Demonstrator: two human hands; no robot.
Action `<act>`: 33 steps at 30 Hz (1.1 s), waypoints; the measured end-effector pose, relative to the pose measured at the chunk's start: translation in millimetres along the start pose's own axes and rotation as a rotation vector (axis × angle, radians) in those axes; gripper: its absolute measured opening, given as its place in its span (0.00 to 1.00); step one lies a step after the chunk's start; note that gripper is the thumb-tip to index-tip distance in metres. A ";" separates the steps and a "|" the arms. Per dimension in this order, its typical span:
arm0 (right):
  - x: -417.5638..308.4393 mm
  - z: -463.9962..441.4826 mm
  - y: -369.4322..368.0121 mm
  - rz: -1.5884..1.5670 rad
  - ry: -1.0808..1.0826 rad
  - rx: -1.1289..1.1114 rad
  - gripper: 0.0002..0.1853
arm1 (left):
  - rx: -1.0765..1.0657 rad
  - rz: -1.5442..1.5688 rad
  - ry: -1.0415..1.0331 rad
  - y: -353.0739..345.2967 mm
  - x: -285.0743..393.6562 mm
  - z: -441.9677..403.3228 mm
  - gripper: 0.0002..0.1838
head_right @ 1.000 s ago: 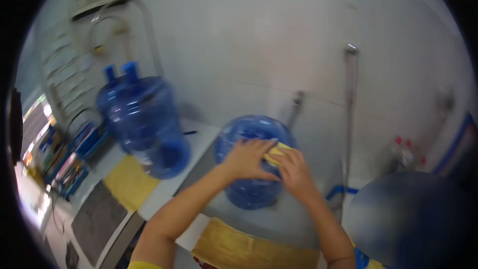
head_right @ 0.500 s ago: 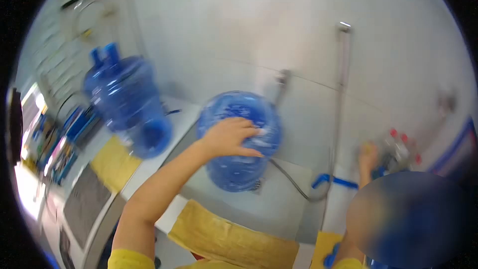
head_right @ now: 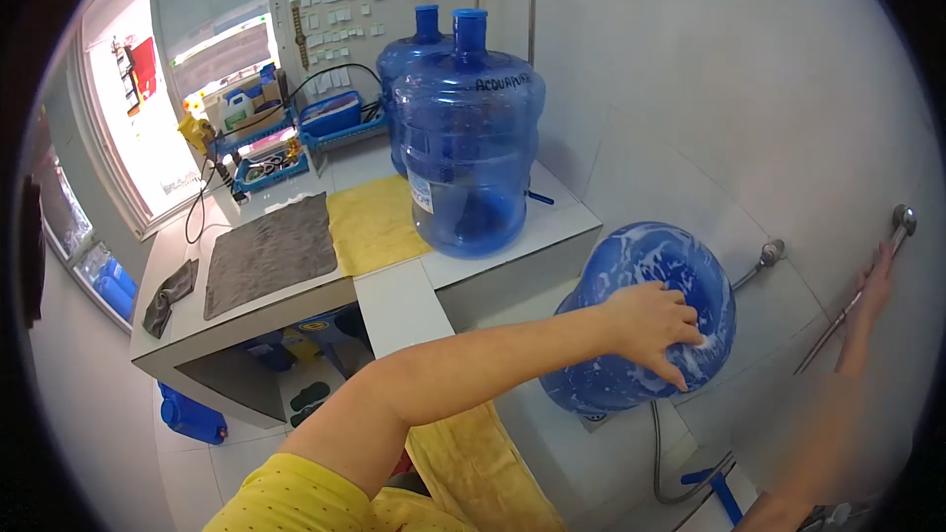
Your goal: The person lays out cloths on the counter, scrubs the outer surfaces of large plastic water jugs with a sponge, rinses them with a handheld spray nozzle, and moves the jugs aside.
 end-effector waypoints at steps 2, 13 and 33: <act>-24.5 26.6 -0.8 0.012 0.084 0.088 0.22 | 0.006 0.009 0.009 -0.6 1.2 -2.0 0.37; -5.2 324.2 -34.0 0.109 -0.663 -0.623 0.23 | -0.049 0.104 0.100 -6.4 -38.7 -37.4 0.23; -91.3 310.6 -154.2 0.457 -0.707 -0.766 0.23 | 0.466 0.945 0.834 -49.4 -141.0 -18.5 0.54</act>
Point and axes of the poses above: each hand's wrist, its own z-axis away from the middle knuckle, its own y-axis out of the back of the hand, x = y × z, the point moved 4 cm from there along -z, towards the middle knuckle, and after that the axes turned 6 degrees about z, right-handed, at the moved point
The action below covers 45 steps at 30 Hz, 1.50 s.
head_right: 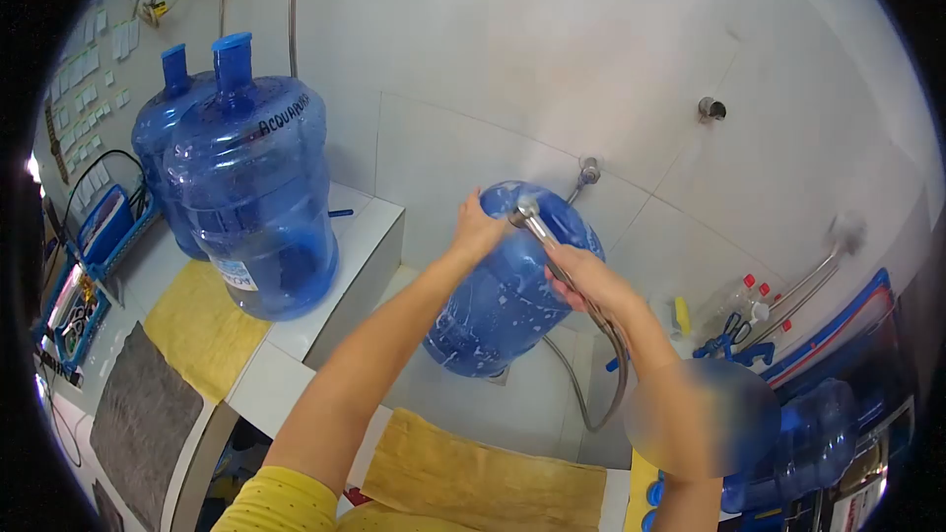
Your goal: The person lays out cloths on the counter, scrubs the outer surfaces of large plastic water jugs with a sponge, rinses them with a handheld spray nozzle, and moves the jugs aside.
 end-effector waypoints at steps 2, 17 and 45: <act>-13.9 -20.1 2.4 0.017 -0.037 -0.003 0.24 | -0.028 0.001 0.014 -6.2 -2.0 -0.6 0.54; -0.8 -71.1 47.1 -0.071 -0.265 0.214 0.27 | -0.106 -0.006 -0.055 -8.2 17.2 -7.0 0.46; 87.1 20.4 -17.8 -0.202 0.121 0.327 0.21 | -0.605 -0.550 -0.424 -49.5 91.5 -1.6 0.28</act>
Point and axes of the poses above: each hand's wrist, its own z-axis away from the middle knuckle, its own y-axis out of the back of the hand, x = y × z, the point moved 4 cm from there along -z, towards the middle knuckle, and after that the axes turned 6 degrees about z, right-handed, at the moved point
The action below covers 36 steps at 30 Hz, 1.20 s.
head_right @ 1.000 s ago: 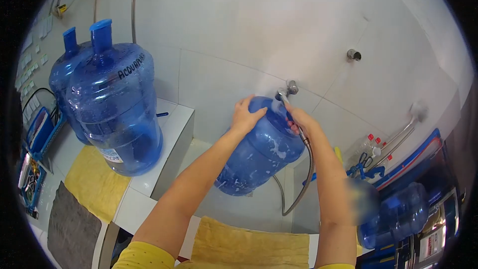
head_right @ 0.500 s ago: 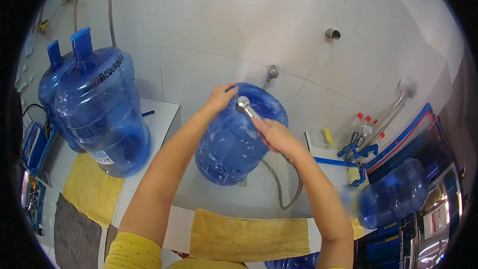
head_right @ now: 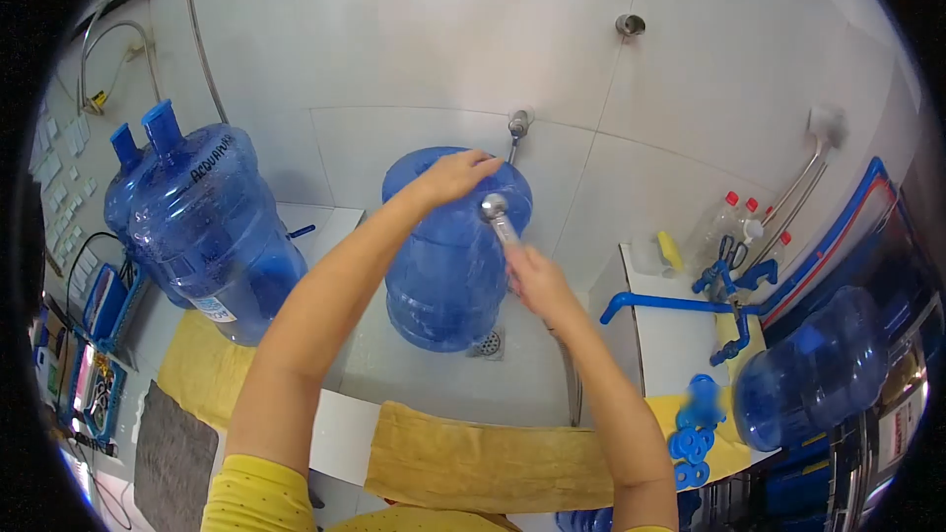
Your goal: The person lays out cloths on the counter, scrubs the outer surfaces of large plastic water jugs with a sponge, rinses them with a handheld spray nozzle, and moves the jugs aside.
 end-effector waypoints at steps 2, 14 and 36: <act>1.9 0.1 -19.4 -0.016 0.073 -0.015 0.21 | -0.100 0.037 0.007 -20.4 -0.9 -11.8 0.34; 36.2 -17.1 14.6 -0.110 0.021 0.041 0.22 | -0.206 -0.207 0.001 -2.0 -28.8 18.8 0.28; 19.0 -9.4 6.3 -0.183 0.065 -0.030 0.21 | -0.363 -0.771 0.099 -23.4 -39.9 -5.3 0.32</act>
Point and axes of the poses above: each hand's wrist, its own z-axis away from the middle knuckle, its own y-axis out of the back of the hand, x = y × z, the point moved 4 cm from there along -z, towards the middle knuckle, and after that the axes turned 6 degrees about z, right-handed, at the moved point
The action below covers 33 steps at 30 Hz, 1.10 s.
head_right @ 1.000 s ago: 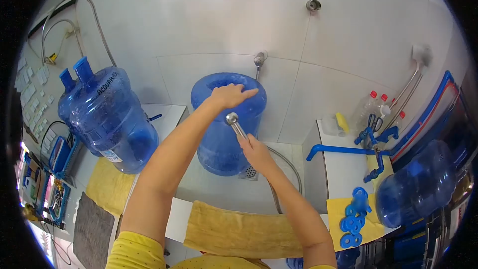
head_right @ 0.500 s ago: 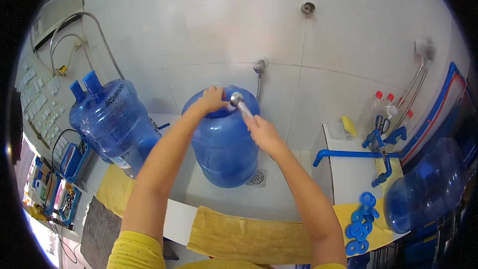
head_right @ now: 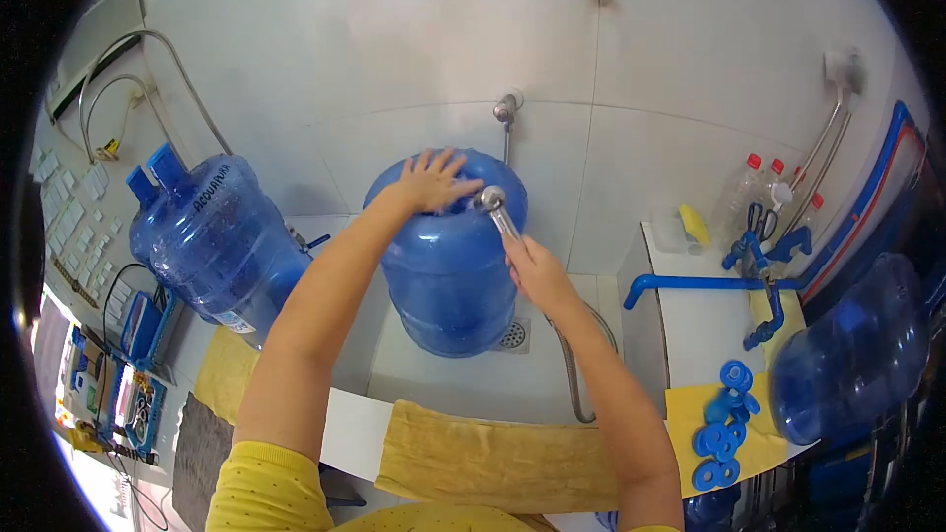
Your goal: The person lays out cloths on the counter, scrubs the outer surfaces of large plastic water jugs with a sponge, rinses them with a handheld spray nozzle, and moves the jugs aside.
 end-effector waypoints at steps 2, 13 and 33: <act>12.1 8.1 -5.6 -0.003 0.011 -0.011 0.21 | 0.056 0.107 0.179 -12.0 -11.8 -29.8 0.30; 113.2 2.4 -0.2 -0.285 -0.256 0.098 0.21 | 0.013 0.494 -0.076 16.5 14.2 30.0 0.49; 11.3 -21.2 4.6 0.026 0.055 0.150 0.22 | 0.060 0.413 -0.125 8.6 -3.7 16.3 0.36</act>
Point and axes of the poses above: each hand's wrist, its own z-axis away from the middle knuckle, its own y-axis out of the back of the hand, x = y × z, the point moved 4 cm from there along -z, towards the middle knuckle, and after that the axes turned 6 degrees about z, right-handed, at the moved point
